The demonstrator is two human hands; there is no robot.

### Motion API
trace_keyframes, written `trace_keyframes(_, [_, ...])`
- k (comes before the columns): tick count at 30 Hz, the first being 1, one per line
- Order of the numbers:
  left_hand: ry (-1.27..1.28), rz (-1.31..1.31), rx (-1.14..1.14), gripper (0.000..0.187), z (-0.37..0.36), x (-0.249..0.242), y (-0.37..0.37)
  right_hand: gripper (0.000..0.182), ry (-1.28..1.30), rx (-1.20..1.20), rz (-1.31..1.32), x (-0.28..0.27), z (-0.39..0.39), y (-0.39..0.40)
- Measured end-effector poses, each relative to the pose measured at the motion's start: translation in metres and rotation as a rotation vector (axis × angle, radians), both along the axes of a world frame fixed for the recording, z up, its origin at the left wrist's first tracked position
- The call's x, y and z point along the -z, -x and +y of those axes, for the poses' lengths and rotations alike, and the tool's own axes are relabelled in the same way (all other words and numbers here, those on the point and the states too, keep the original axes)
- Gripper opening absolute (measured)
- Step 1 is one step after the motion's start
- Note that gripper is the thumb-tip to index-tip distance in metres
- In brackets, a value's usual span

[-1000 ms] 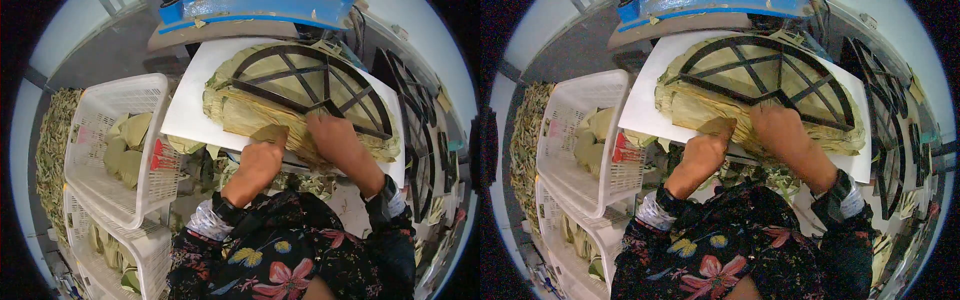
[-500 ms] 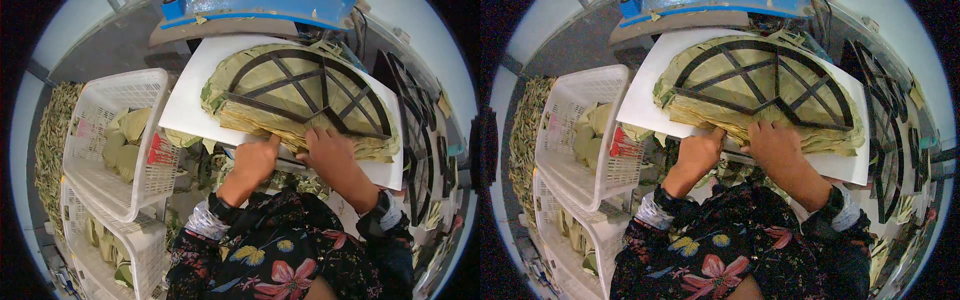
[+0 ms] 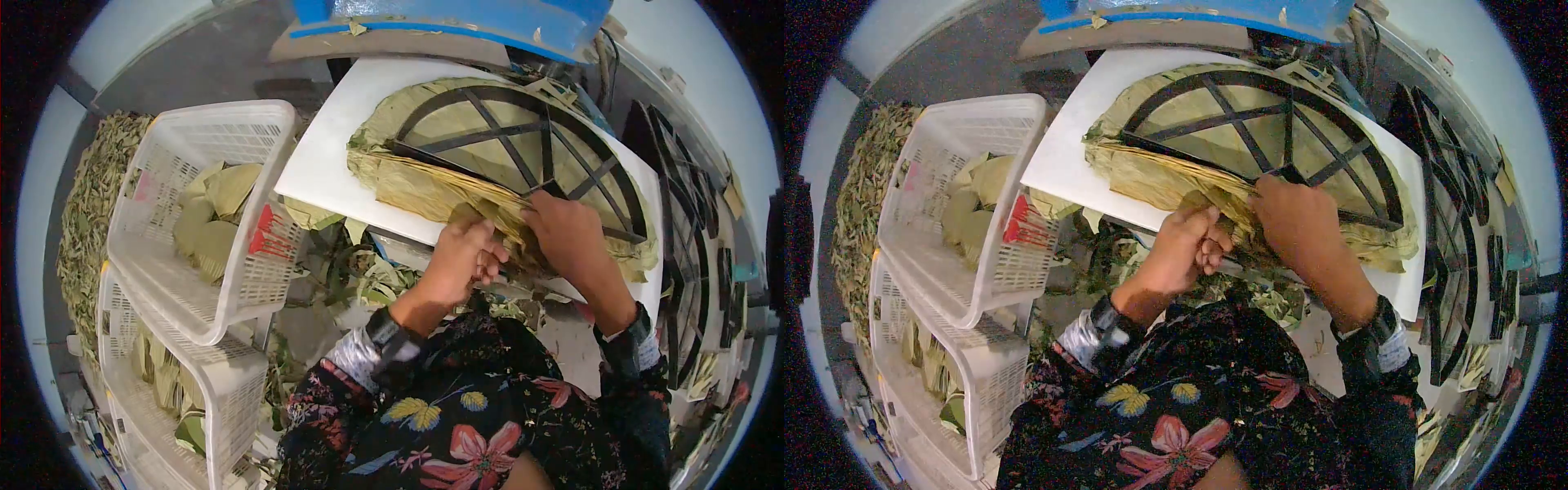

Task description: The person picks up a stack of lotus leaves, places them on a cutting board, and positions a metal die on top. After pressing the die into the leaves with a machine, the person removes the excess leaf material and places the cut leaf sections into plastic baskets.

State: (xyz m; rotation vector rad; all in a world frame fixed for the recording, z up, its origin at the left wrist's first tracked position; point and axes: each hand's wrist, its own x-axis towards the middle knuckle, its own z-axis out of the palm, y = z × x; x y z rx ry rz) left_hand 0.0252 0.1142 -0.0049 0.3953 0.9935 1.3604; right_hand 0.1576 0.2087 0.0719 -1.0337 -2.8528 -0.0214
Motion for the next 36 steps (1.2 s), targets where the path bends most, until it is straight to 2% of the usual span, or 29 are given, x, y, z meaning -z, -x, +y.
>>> trace_keyframes(1, [0.067,-0.156,0.008,0.024,0.006,-0.003,0.004,0.021,0.007,0.004,0.014,0.0,0.0,0.0])
trace_keyframes(2, [0.065,-0.151,0.006,0.024,0.012,-0.007,0.006,0.021,0.005,0.002,0.018,-0.001,0.0,0.0])
trace_keyframes(4, [0.106,-0.044,0.052,0.021,0.021,-0.017,0.005,0.021,-0.01,0.008,0.025,-0.001,0.0,0.001])
trace_keyframes(7, [0.132,0.014,0.115,0.019,0.032,-0.008,0.003,0.022,-0.035,0.028,-0.005,0.004,0.003,0.001])
trace_keyframes(14, [0.119,0.076,0.123,0.014,0.03,-0.01,0.004,0.017,-0.09,0.128,0.043,0.025,0.011,0.025])
trace_keyframes(16, [0.104,0.097,0.123,0.011,0.031,-0.013,0.006,0.01,-0.153,0.078,-0.053,0.032,0.012,0.032])
trace_keyframes(20, [0.099,0.127,0.156,0.01,0.031,-0.018,0.016,0.012,-0.078,0.047,-0.021,0.024,0.002,0.03])
trace_keyframes(23, [0.048,0.254,0.235,0.015,0.023,-0.021,0.03,0.014,-0.103,0.006,0.025,0.018,-0.005,0.029])
trace_keyframes(25, [-0.061,0.565,0.273,0.022,0.015,-0.011,0.034,0.014,-0.159,-0.04,0.032,0.017,-0.009,0.029])
trace_keyframes(26, [-0.056,0.563,0.277,0.022,0.011,-0.002,0.036,0.014,-0.153,-0.038,0.031,0.023,-0.007,0.029])
trace_keyframes(28, [-0.475,1.719,0.119,0.024,0.004,0.014,0.036,0.015,-0.206,-0.07,-0.011,0.038,0.0,0.025])
trace_keyframes(29, [-0.209,1.747,0.423,0.019,0.0,-0.008,0.036,0.015,-0.203,-0.063,-0.022,0.035,0.005,0.023])
trace_keyframes(34, [-0.216,1.893,0.515,0.016,0.003,0.001,0.035,0.012,-0.121,-0.11,-0.175,0.014,0.004,0.008])
trace_keyframes(36, [-0.184,1.887,0.349,0.014,0.001,0.0,0.031,0.01,-0.13,-0.176,-0.149,0.018,-0.004,-0.005])
